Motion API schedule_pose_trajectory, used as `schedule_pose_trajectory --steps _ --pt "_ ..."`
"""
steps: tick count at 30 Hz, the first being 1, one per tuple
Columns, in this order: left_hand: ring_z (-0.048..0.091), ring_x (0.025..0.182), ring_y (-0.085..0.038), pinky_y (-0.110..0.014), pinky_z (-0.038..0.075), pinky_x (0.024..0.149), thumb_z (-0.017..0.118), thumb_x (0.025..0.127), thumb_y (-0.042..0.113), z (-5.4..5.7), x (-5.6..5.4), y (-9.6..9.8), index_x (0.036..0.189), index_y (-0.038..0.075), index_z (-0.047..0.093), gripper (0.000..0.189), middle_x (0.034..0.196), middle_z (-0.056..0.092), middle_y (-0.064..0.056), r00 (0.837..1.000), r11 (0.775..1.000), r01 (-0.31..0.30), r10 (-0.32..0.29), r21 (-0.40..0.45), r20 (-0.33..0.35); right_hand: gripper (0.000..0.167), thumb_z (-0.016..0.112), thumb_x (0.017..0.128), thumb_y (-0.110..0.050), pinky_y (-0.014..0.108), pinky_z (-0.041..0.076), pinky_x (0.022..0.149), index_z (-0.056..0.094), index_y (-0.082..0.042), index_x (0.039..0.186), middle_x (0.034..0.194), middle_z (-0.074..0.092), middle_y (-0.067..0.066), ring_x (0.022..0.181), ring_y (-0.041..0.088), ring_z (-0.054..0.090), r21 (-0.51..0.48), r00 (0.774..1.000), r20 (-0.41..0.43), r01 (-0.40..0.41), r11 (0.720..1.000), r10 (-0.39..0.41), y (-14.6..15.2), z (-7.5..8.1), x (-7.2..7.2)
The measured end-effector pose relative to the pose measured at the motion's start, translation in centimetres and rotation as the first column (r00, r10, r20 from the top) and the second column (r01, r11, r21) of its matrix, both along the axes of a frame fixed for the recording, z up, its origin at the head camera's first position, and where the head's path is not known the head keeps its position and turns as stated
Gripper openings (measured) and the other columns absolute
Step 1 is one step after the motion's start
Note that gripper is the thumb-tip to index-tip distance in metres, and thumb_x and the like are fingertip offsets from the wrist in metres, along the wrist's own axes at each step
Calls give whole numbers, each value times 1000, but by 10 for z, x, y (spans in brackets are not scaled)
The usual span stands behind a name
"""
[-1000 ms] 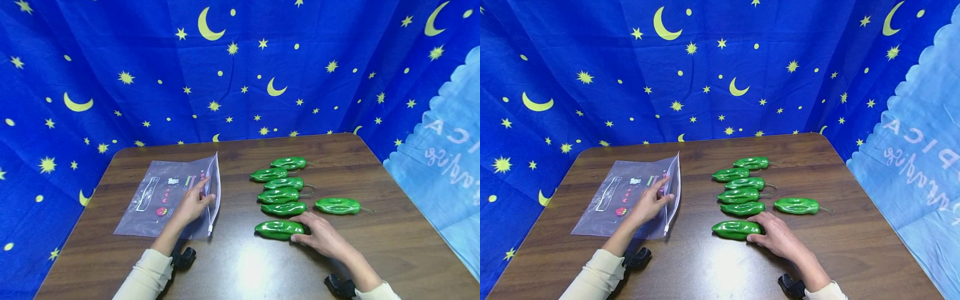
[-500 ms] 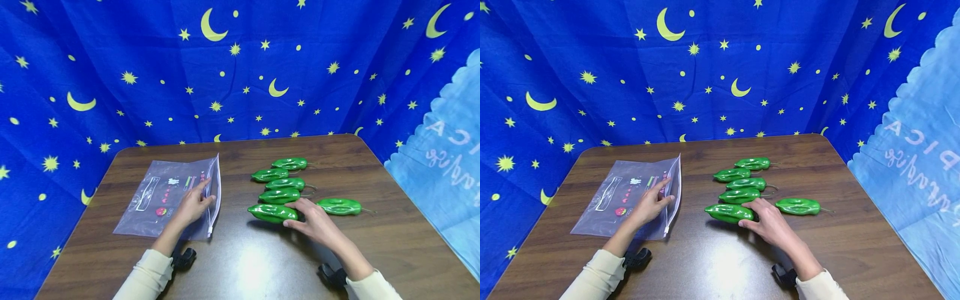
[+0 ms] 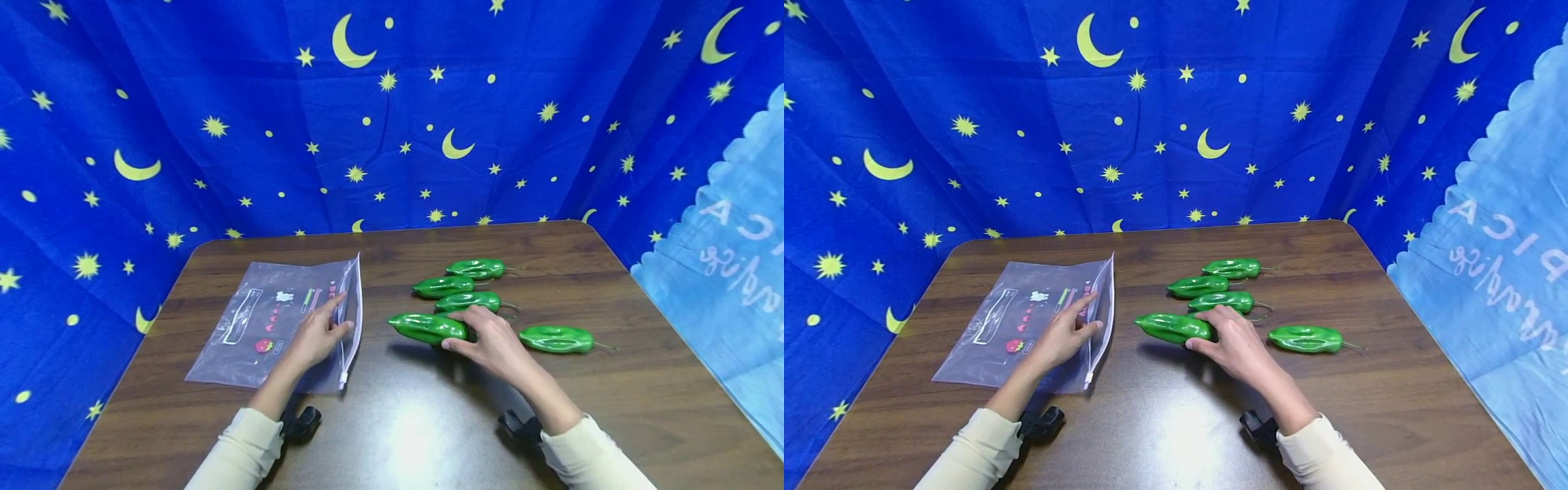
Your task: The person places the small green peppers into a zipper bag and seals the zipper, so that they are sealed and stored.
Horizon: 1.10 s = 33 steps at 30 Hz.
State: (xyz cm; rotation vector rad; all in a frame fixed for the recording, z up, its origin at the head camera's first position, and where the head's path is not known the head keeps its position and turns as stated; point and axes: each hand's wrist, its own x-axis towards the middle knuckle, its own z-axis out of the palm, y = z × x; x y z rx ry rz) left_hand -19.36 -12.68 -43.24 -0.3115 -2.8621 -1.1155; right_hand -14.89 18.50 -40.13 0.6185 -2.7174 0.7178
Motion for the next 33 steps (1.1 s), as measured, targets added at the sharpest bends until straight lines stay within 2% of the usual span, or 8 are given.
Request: schedule_pose_trajectory --steps 7,16,18,23,29,33 --pt "45 54 -11 -26 39 51 68 83 18 -1 0 1 140 11 45 62 61 51 -2 1000 1000 -2 2 0 16 48 75 77 -37 42 51 81 66 -11 115 109 67 7 101 24 62 -14 999 49 21 1000 -21 -14 7 -11" --pt "44 52 -10 -25 40 51 69 82 16 -2 1 1 139 9 46 62 59 49 -1 1000 1000 15 -14 24 -23 48 76 75 -38 30 42 68 67 -12 115 94 64 1 82 13 55 -32 997 74 9 999 -6 -30 7 -23" --pt "44 52 -10 -25 40 51 69 82 15 -2 2 1 140 9 45 63 59 50 -1 1000 1000 16 -15 26 -19 49 76 75 -38 32 43 68 67 -10 115 96 65 1 83 14 56 -28 997 77 2 1000 0 -33 7 -25" --pt "46 53 -11 -25 41 50 69 82 15 -3 1 1 141 11 43 65 61 52 -3 1000 1000 11 -11 26 9 52 74 76 -39 39 50 79 65 -8 117 106 67 7 96 21 62 -13 995 103 0 1000 2 -42 6 -30" --pt "46 54 -10 -25 41 50 69 82 15 -4 1 1 141 10 43 65 62 52 -4 1000 1000 11 -12 29 13 52 73 78 -39 39 50 78 65 -7 118 105 66 8 94 23 61 6 990 140 4 1000 -5 -52 3 -36" --pt "46 53 -8 -23 41 49 69 82 15 -4 1 1 141 9 43 65 61 52 -3 1000 999 11 -11 33 5 49 73 79 -38 42 50 83 65 -7 116 108 67 10 100 25 61 18 988 153 4 1000 -7 -59 2 -40"
